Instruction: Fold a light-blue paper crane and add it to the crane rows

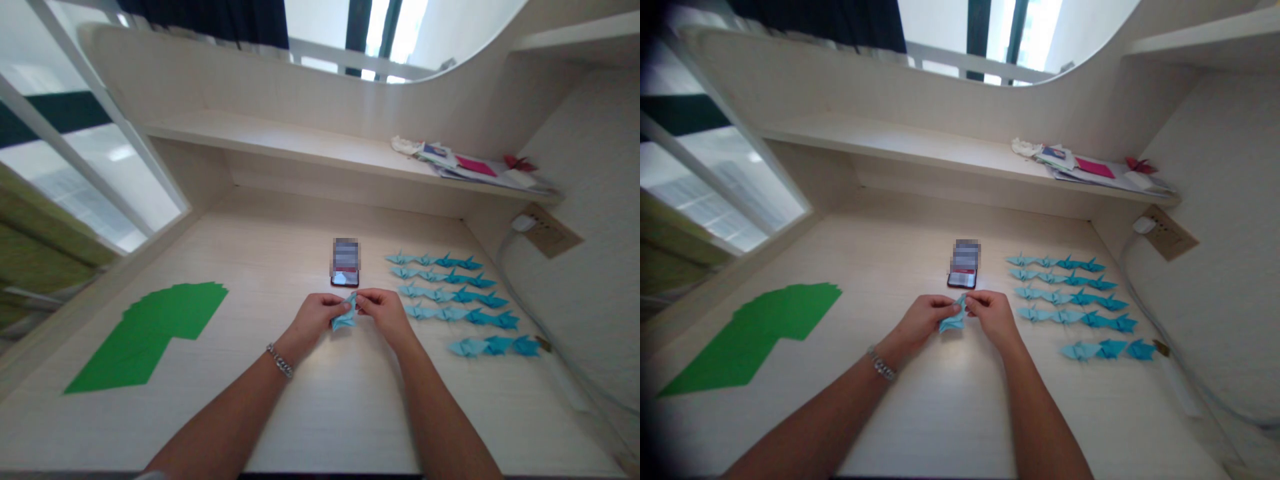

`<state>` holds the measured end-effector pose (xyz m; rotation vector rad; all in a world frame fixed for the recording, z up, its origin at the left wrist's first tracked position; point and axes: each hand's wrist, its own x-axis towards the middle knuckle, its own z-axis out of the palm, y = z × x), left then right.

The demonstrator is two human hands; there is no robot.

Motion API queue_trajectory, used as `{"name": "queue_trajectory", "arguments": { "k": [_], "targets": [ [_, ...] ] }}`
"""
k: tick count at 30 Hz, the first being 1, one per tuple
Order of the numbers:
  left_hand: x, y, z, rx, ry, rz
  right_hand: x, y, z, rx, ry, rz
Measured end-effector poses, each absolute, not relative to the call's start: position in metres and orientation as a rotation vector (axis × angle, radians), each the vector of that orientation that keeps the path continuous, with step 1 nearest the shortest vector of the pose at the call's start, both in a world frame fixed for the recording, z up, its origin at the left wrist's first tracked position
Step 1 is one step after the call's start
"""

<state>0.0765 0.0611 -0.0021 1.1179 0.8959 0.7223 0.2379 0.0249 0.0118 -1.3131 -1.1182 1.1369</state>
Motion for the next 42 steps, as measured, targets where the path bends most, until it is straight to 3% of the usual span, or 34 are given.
{"name": "queue_trajectory", "arguments": {
  "k": [17,42],
  "targets": [
    [0.076,0.063,-0.011,1.234,0.918,0.703,0.236,0.022,0.013,-1.531,-1.513,0.826],
    [0.077,0.062,-0.01,1.164,0.906,0.666,0.237,0.024,0.013,-1.508,-1.305,0.997]
  ]
}}
